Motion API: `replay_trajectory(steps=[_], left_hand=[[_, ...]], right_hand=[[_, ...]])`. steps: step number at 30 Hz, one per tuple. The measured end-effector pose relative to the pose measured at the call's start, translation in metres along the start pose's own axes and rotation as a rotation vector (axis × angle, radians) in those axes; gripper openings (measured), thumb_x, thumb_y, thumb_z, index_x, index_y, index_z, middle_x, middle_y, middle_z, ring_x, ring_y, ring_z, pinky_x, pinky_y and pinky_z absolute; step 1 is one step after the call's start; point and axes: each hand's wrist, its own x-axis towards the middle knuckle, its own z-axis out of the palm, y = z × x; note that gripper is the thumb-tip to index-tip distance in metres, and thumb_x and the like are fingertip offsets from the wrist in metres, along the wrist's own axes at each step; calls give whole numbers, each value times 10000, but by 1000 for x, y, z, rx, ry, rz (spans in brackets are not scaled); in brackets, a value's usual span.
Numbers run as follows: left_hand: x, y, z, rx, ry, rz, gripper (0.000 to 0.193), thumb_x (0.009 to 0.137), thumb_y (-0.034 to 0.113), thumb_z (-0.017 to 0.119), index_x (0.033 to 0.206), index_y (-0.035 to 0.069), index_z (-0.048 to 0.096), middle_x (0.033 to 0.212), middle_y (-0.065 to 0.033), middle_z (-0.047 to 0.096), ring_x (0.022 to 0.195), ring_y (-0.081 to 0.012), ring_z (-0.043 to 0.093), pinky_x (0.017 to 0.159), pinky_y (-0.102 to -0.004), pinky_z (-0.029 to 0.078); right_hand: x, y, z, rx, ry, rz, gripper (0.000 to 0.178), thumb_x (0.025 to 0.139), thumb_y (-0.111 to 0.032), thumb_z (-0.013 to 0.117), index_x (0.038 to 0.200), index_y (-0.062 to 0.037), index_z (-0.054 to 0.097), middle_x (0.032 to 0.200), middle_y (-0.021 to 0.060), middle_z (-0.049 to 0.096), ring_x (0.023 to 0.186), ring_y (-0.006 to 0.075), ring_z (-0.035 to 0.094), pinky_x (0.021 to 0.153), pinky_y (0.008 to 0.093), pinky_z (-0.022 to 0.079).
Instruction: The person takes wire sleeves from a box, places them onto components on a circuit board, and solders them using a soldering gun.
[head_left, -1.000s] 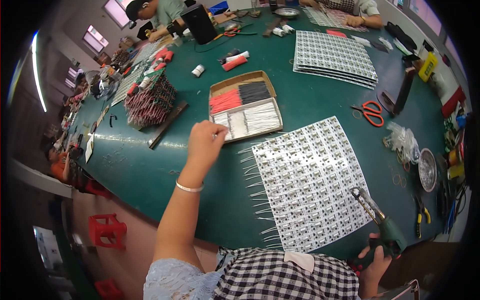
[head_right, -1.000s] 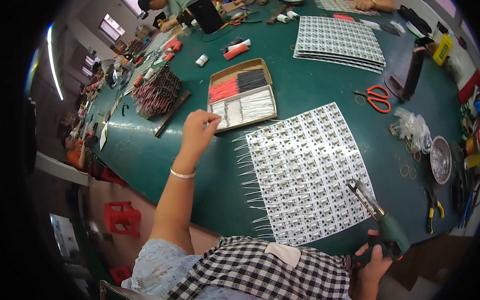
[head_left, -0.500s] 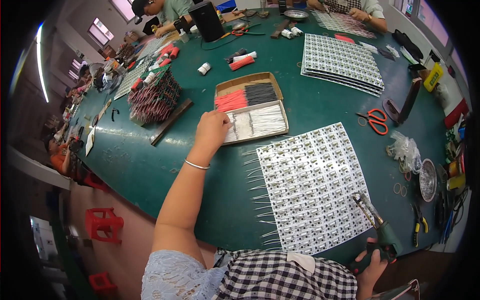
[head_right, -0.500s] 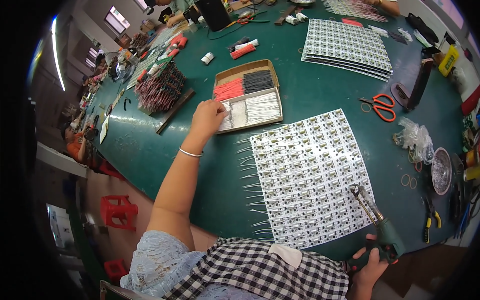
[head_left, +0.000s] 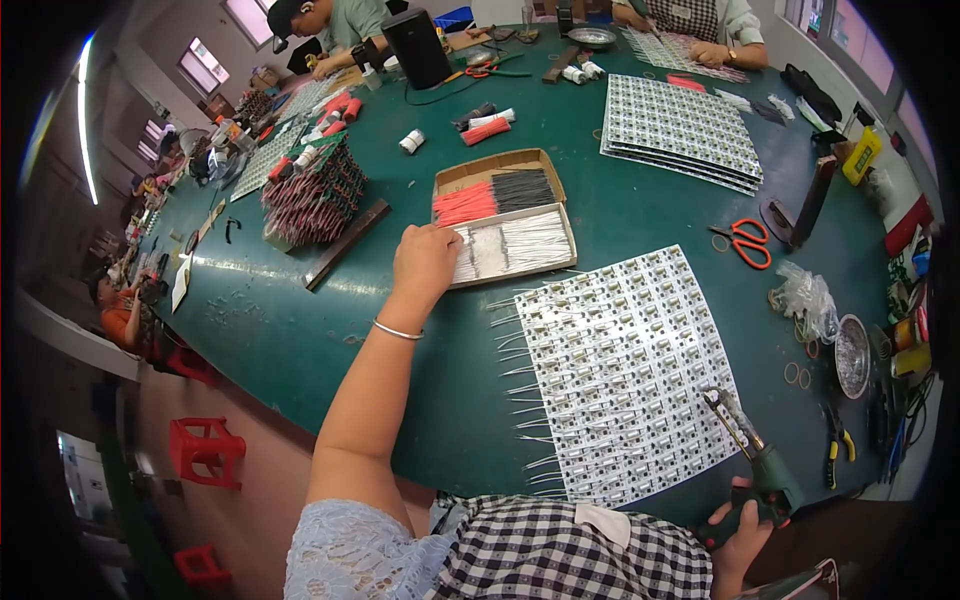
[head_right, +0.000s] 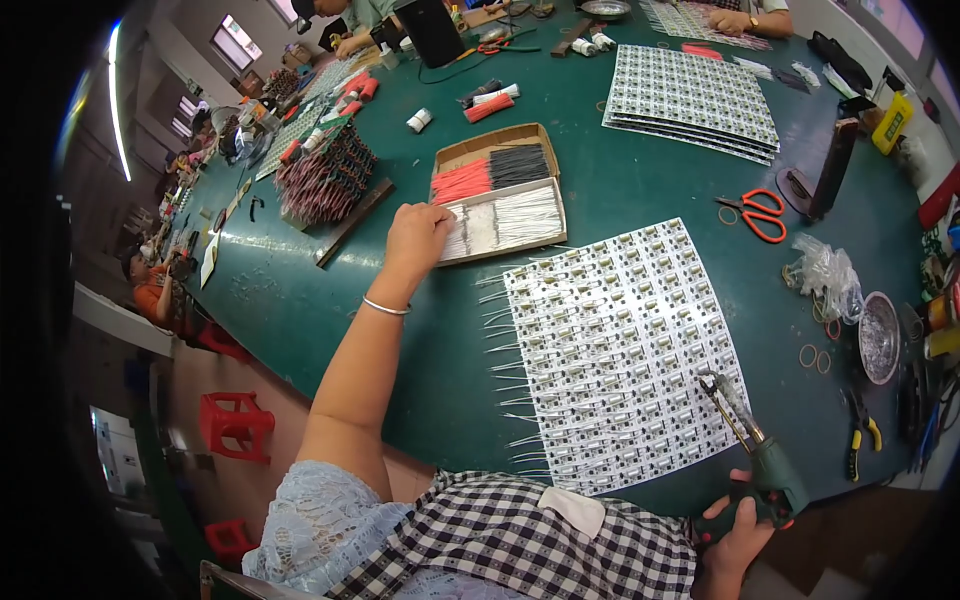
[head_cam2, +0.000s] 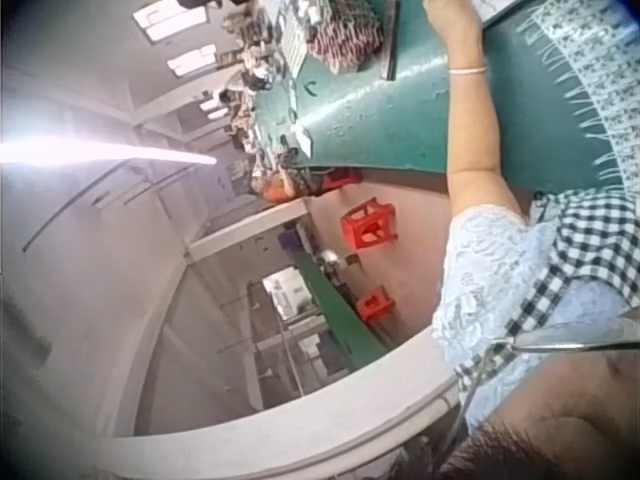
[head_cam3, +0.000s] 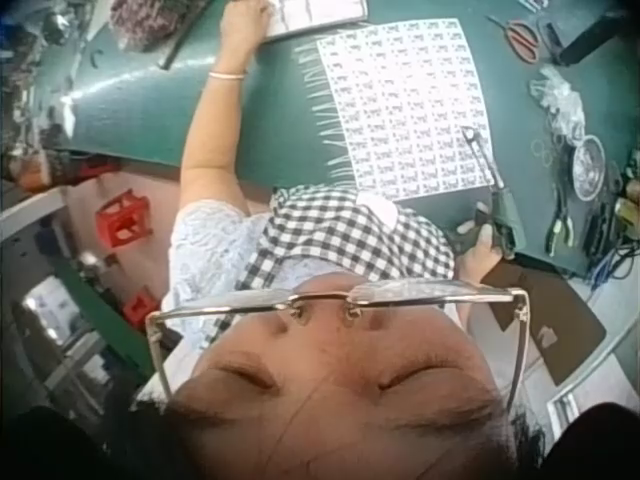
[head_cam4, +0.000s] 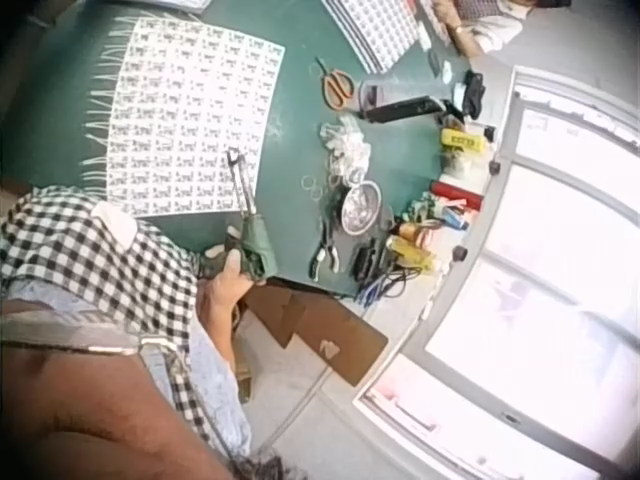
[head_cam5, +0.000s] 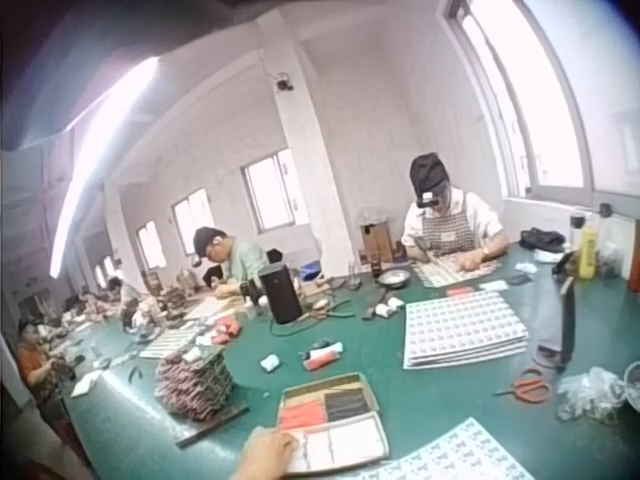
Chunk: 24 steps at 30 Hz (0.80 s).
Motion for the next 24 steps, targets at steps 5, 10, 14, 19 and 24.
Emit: replay_trajectory(steps=[5, 10, 14, 19, 24], left_hand=[[-10, 0, -12, -211, 60, -162, 126, 795, 150, 603, 866, 65, 662, 764, -113, 648, 722, -262, 578, 678, -353, 470], [-44, 9, -27, -973, 19, -442, 176, 839, 53, 589, 1003, -10, 595, 831, -72, 657, 863, -139, 616, 758, -240, 452], [-91, 26, -38, -1326, -72, -445, 191, 835, 5, 581, 1024, -26, 584, 907, -105, 650, 880, -153, 617, 833, -247, 447], [-118, 38, -44, -1095, -293, -246, 115, 760, 3, 635, 857, 16, 695, 915, -45, 684, 1002, -200, 556, 890, -311, 428], [-132, 33, -44, -671, -186, -43, 111, 786, 2, 603, 863, -2, 683, 892, -62, 686, 944, -184, 586, 834, -293, 455]], right_hand=[[-4, -1, -3, -2, -28, -3, 418, 899, -195, 500, 1218, 43, 375, 1062, 173, 553, 522, 148, 537, 467, 241, 438], [-11, -2, -6, -8, -29, 7, 410, 906, -202, 489, 1213, 46, 377, 1063, 170, 554, 533, 147, 540, 471, 238, 437], [-15, -4, -5, -1, -19, 19, 403, 905, -206, 494, 1202, 48, 394, 1072, 169, 555, 552, 144, 545, 488, 247, 446], [-23, -9, 5, 44, -10, 2, 435, 882, -203, 531, 1218, 43, 404, 1071, 173, 565, 570, 150, 554, 516, 261, 464], [-27, -9, 8, 79, -54, 17, 466, 842, -212, 574, 1209, 37, 429, 1061, 179, 571, 569, 178, 572, 533, 274, 488]])
